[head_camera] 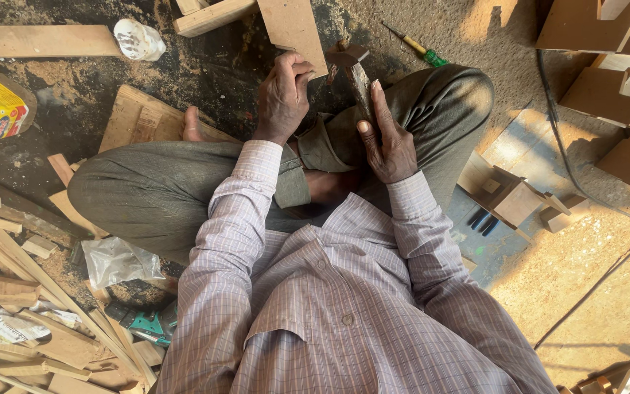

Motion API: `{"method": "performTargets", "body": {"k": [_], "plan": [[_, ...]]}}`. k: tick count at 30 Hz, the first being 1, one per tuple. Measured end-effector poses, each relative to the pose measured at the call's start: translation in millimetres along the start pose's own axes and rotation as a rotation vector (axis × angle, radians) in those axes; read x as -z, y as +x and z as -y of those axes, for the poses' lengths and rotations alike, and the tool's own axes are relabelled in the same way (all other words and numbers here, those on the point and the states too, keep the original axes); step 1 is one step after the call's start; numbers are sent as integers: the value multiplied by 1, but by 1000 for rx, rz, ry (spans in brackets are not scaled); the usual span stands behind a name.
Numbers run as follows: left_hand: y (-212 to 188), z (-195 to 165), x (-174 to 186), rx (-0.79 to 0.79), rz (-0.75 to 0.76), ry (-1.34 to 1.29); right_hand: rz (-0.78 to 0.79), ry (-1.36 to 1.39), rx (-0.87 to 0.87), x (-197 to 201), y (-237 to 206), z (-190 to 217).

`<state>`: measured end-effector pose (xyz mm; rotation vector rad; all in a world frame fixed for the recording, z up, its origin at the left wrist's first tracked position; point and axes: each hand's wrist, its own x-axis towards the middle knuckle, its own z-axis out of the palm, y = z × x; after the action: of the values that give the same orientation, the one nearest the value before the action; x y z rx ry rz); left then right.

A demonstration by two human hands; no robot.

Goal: The person assembles small wooden boxes by hand, using a hammer to drive nails into pre-cut wooden pieces. They apply glue to joints, align the pieces, and secure them with nails. The person works on multiple boxes, handling each piece individually and assembling them on the floor.

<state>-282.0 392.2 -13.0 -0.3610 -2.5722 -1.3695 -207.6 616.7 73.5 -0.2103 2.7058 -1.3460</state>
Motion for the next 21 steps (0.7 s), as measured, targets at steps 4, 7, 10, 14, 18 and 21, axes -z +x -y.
{"method": "performTargets", "body": {"k": [4, 7, 10, 14, 18, 21], "plan": [[1, -2, 2, 14, 18, -20, -44, -70, 123, -2, 0, 1], [0, -3, 4, -14, 20, -10, -5, -113, 66, -2, -1, 3], [-1, -2, 4, -28, 7, 4, -62, -191, 196, 0, -2, 6], [-3, 0, 3, -15, 4, -7, 46, -331, 125, 0, 0, 10], [-4, 2, 1, 49, 12, -54, 129, -423, 64, 1, 0, 15], [-3, 2, 1, -31, -33, -7, -46, -266, 238, 1, 0, 18]]}}
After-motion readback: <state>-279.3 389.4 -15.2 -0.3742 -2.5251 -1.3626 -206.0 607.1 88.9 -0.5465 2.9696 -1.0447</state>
